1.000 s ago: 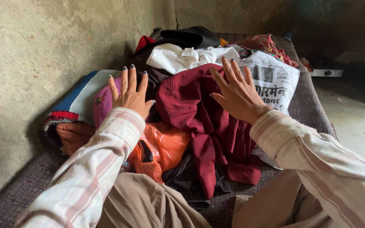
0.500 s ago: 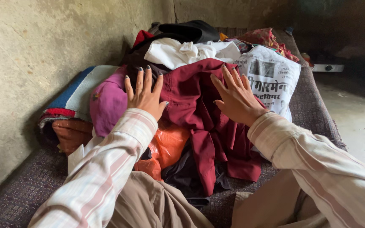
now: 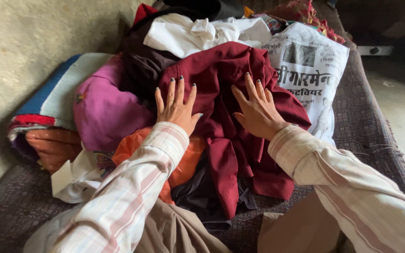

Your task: The person picks up a maroon shirt from a pile of clothes, fastens the buttons one by one, and then holds it up to view the front and back.

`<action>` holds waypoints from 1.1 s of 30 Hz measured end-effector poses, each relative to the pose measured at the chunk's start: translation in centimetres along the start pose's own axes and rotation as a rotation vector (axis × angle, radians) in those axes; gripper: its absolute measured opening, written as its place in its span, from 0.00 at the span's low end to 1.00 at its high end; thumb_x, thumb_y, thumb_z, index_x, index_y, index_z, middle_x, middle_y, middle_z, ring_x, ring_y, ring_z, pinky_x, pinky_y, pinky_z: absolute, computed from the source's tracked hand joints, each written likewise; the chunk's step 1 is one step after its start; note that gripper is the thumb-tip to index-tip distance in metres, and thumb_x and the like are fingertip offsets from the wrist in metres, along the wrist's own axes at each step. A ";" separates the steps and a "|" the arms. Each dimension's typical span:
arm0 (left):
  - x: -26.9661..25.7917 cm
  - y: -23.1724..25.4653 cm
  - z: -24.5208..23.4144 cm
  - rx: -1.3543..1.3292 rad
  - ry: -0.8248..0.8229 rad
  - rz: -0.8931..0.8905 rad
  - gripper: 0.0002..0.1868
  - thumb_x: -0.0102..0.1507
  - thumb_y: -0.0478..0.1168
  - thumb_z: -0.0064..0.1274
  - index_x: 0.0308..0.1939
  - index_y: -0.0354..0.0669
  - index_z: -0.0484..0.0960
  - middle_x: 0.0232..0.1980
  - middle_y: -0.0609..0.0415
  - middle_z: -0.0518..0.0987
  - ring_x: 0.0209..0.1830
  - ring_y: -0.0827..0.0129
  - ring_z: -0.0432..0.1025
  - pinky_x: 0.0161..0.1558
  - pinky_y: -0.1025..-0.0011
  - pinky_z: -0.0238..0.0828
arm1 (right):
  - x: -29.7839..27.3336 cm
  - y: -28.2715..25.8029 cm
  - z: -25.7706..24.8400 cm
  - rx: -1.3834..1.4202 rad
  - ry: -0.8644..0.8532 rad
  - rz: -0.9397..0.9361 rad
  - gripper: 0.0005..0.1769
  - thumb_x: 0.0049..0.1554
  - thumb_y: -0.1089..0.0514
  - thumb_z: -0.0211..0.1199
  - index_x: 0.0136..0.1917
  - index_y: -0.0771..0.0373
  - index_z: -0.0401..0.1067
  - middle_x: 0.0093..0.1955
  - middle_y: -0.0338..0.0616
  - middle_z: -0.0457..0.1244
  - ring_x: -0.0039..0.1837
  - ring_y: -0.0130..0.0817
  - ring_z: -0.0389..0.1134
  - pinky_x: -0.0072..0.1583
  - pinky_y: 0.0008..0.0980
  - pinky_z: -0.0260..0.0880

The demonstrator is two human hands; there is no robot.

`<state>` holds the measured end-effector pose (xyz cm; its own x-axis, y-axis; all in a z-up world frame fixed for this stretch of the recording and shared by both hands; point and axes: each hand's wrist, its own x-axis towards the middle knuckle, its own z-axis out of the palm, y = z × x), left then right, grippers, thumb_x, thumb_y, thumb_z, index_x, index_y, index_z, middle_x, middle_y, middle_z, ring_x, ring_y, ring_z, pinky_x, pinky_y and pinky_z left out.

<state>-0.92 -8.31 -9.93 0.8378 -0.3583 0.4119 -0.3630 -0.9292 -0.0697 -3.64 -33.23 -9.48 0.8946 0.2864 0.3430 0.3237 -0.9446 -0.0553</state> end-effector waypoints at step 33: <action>-5.3 -1.0 -1.0 -0.445 0.072 -0.352 0.27 0.46 0.51 0.71 0.44 0.50 0.78 0.51 0.49 0.73 0.56 0.49 0.66 0.55 0.53 0.66 | -3.6 -1.9 -3.7 0.315 -0.009 -0.098 0.32 0.41 0.71 0.60 0.60 0.60 0.73 0.55 0.53 0.67 0.58 0.55 0.69 0.55 0.47 0.71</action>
<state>-5.40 -5.44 -11.15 0.9150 -0.0122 0.4032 -0.2168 -0.8576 0.4663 -8.61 -33.10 -7.15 0.8568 0.3762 0.3526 0.4864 -0.8167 -0.3105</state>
